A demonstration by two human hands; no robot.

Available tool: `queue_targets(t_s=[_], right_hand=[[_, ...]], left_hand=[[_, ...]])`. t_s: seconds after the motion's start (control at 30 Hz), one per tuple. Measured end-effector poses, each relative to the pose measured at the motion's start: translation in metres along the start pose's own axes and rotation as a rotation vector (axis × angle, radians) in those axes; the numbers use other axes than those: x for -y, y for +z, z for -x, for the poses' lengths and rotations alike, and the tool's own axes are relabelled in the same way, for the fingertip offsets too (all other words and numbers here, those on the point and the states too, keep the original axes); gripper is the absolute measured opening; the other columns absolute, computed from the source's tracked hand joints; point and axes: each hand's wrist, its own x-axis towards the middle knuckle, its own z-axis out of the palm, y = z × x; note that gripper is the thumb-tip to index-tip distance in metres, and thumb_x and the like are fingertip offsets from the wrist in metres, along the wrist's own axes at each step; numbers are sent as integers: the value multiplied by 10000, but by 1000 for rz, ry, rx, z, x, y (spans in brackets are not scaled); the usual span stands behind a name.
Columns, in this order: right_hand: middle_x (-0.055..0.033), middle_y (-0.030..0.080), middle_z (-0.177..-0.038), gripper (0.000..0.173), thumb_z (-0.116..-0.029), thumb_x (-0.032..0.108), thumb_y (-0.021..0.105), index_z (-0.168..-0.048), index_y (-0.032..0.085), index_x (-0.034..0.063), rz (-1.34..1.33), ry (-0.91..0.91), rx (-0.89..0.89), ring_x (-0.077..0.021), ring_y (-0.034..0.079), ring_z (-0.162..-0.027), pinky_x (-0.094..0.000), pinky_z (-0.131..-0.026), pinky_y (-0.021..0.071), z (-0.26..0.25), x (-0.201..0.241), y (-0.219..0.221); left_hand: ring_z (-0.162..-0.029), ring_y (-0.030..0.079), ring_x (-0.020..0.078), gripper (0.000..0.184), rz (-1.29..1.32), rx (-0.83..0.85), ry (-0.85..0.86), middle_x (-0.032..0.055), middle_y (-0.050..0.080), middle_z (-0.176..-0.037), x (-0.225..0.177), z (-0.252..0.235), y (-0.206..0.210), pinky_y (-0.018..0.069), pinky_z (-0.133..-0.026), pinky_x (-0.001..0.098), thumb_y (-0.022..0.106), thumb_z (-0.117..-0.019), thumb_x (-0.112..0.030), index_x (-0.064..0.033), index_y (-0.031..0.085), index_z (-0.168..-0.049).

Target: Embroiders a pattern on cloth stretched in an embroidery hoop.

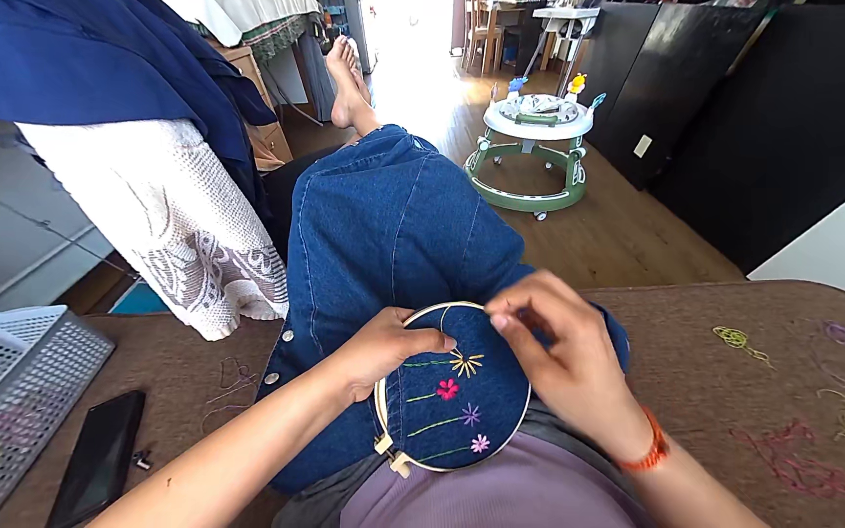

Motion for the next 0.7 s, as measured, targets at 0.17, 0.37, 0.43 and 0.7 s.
queue_targets(t_s=[0.17,0.37,0.43,0.7], right_hand=[[57,650,-854,158,-963,232,635,-983,764,145,43,31,-60,13,580,-768,-131,-654,489,48,6,13],[23,608,-777,163,-939,187,628,-964,739,70,-3,105,-28,41,521,-636,-79,-572,444,57,6,31],[25,616,-788,163,-940,186,625,-963,739,73,-20,129,-19,48,523,-632,-77,-563,444,58,5,32],[34,607,-778,155,-928,171,623,-951,742,75,-35,158,-8,57,501,-608,-74,-542,426,57,4,32]], left_hand=[[-775,720,136,77,28,1,-16,97,743,-859,-1,2,2,606,-726,276,687,-921,-24,-25,733,-984],[-770,718,131,76,17,-25,-22,94,741,-850,0,5,3,606,-731,275,698,-905,-11,-15,718,-978],[-767,720,137,76,29,-23,-16,101,742,-850,1,5,2,608,-729,281,696,-906,-13,-14,721,-978],[-759,719,136,73,43,-28,-14,102,740,-845,2,5,3,607,-720,278,698,-903,-14,-17,720,-972]])
